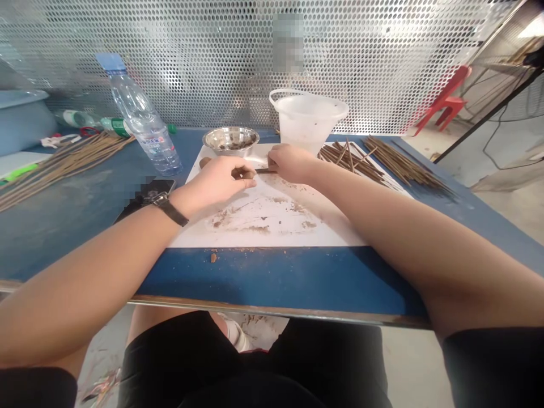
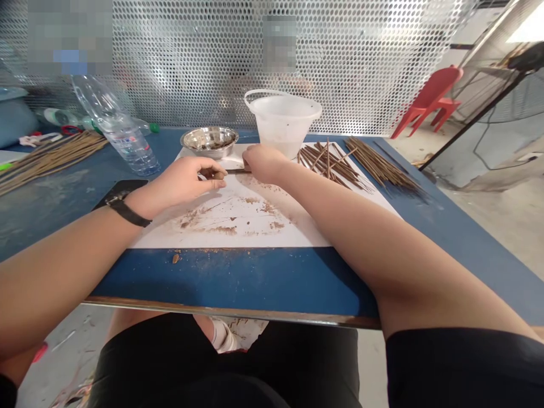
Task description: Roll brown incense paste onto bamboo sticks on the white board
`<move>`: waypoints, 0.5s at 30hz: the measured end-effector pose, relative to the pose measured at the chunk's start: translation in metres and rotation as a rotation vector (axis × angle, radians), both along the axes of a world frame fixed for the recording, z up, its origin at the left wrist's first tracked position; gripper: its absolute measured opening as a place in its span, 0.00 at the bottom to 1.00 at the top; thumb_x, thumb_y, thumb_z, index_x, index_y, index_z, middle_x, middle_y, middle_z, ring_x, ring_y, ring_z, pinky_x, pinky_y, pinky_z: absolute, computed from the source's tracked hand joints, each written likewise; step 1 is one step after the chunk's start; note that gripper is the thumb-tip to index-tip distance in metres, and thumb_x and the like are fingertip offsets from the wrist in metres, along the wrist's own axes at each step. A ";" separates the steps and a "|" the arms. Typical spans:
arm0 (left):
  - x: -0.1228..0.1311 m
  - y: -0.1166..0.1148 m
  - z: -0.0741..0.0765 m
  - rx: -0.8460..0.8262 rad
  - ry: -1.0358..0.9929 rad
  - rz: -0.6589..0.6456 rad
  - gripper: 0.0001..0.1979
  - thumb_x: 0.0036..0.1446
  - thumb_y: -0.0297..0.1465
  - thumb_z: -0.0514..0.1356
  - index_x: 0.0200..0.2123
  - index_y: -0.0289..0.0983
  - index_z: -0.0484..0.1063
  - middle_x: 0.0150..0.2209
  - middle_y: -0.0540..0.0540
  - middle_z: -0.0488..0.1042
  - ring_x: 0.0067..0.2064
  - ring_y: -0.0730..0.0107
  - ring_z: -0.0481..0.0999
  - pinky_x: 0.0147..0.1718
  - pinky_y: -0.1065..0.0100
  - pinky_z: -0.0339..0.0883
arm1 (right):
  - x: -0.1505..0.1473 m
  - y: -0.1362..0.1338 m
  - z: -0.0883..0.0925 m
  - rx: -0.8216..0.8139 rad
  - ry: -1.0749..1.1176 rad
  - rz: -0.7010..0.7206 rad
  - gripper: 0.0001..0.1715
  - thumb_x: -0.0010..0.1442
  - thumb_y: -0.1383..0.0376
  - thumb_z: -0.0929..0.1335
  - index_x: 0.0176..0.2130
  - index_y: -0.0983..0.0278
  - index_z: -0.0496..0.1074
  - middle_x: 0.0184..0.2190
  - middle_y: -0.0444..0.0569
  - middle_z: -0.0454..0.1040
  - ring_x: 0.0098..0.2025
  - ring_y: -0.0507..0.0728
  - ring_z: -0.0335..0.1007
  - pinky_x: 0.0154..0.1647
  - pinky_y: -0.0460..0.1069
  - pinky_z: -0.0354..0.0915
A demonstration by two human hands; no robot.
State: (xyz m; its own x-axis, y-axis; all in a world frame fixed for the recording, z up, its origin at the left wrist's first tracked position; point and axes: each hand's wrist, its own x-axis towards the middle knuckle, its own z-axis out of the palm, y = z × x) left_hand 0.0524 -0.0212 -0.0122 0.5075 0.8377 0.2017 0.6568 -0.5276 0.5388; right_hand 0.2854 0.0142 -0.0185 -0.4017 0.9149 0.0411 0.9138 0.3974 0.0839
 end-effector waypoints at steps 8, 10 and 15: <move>-0.004 0.003 -0.001 -0.006 -0.181 0.011 0.09 0.59 0.38 0.76 0.34 0.42 0.82 0.38 0.45 0.86 0.43 0.57 0.83 0.51 0.52 0.77 | -0.006 -0.004 -0.004 -0.004 -0.021 0.004 0.19 0.80 0.65 0.66 0.60 0.67 0.83 0.59 0.64 0.82 0.62 0.70 0.77 0.48 0.56 0.67; -0.003 0.003 0.001 0.002 -0.170 0.011 0.10 0.61 0.39 0.75 0.33 0.41 0.82 0.38 0.45 0.86 0.44 0.56 0.84 0.52 0.52 0.77 | -0.004 -0.002 -0.007 0.024 -0.035 0.043 0.19 0.79 0.66 0.66 0.59 0.68 0.83 0.58 0.65 0.82 0.63 0.71 0.76 0.53 0.57 0.68; -0.002 0.002 0.002 0.007 -0.070 0.086 0.06 0.67 0.35 0.72 0.40 0.39 0.86 0.39 0.42 0.88 0.43 0.54 0.86 0.50 0.52 0.77 | 0.010 0.009 -0.009 0.120 -0.003 0.082 0.18 0.74 0.73 0.65 0.56 0.64 0.81 0.56 0.64 0.83 0.60 0.71 0.77 0.55 0.60 0.70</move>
